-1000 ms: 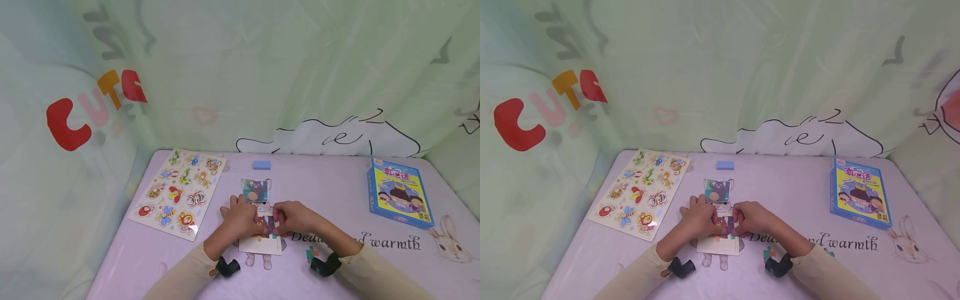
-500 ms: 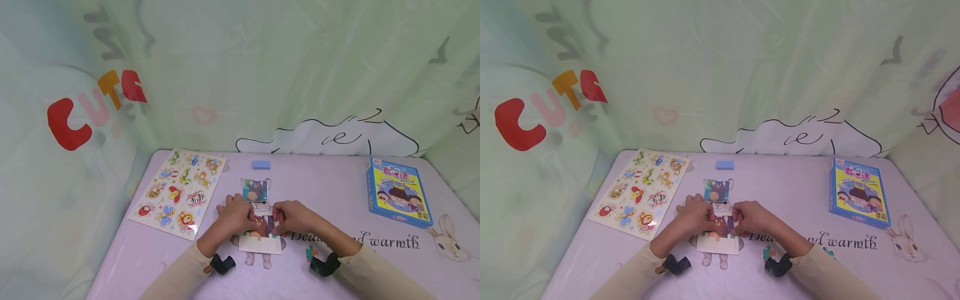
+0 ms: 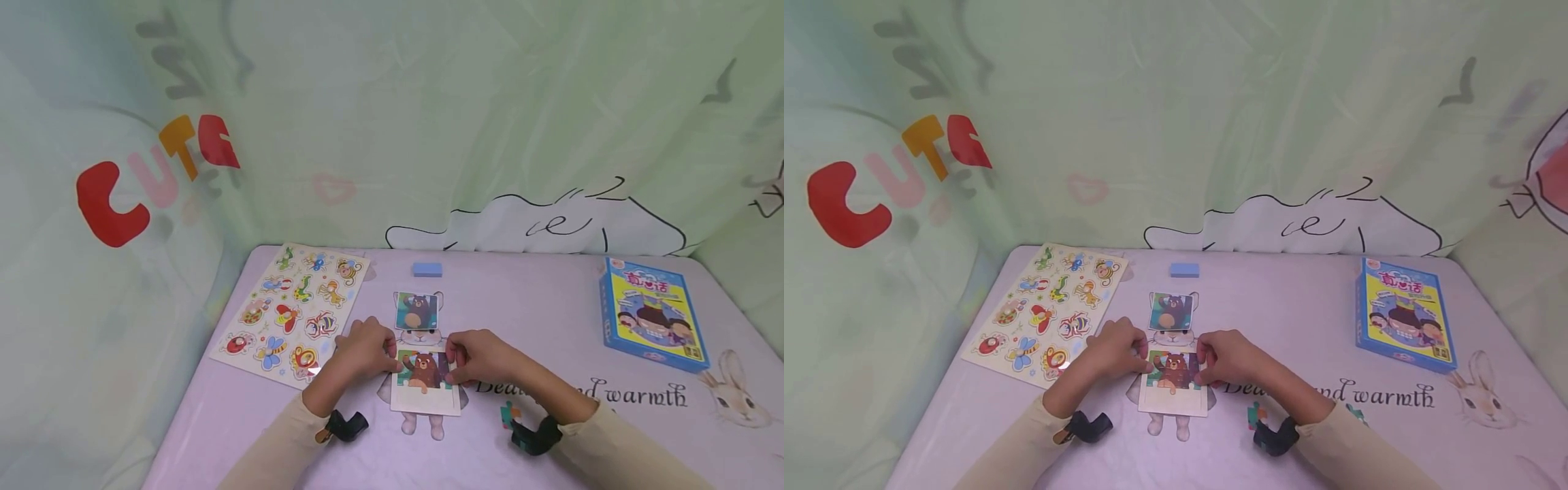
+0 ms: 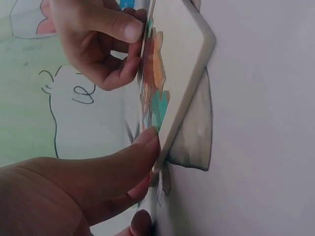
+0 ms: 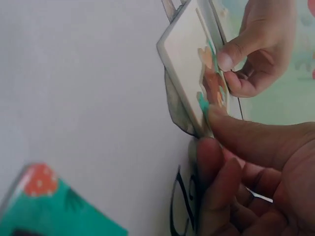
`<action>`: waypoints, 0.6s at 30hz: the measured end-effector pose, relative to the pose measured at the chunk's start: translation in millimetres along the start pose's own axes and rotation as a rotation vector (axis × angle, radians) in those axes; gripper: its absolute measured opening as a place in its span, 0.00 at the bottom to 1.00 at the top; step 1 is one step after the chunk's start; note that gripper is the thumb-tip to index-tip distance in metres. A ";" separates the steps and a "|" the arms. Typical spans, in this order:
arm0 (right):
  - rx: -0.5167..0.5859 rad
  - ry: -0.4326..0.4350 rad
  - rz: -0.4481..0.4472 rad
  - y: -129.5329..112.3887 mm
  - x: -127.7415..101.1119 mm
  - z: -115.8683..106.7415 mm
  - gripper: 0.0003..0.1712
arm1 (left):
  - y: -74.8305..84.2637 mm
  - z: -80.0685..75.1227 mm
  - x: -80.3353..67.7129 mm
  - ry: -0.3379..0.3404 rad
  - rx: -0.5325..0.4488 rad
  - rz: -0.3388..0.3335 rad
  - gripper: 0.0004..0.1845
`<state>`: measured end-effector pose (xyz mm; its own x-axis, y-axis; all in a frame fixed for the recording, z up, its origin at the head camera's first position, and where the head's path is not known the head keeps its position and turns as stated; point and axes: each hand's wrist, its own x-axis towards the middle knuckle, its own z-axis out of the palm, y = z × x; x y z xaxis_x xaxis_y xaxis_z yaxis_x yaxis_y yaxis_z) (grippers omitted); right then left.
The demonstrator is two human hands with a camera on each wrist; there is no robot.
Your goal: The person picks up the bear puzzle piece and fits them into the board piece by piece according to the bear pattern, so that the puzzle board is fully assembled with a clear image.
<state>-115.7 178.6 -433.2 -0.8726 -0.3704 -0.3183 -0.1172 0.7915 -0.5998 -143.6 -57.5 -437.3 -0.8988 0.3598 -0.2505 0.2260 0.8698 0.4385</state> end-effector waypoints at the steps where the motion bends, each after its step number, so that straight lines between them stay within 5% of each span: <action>1: -0.005 -0.003 -0.026 1.2 -1.9 -1.3 0.16 | -0.1 0.5 0.2 0.000 0.003 0.001 0.15; 11: -0.064 -0.043 -0.147 23.3 -31.3 -19.8 0.10 | -8.9 5.5 2.4 -0.012 0.031 0.075 0.18; 18: -0.075 -0.100 -0.123 35.2 -53.7 -29.1 0.14 | -15.5 2.5 -5.5 -0.065 0.112 0.168 0.43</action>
<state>-86.8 240.5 -415.9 -0.7985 -0.5105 -0.3192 -0.2586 0.7696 -0.5839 -141.2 -72.2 -444.9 -0.8195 0.5211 -0.2383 0.4148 0.8265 0.3807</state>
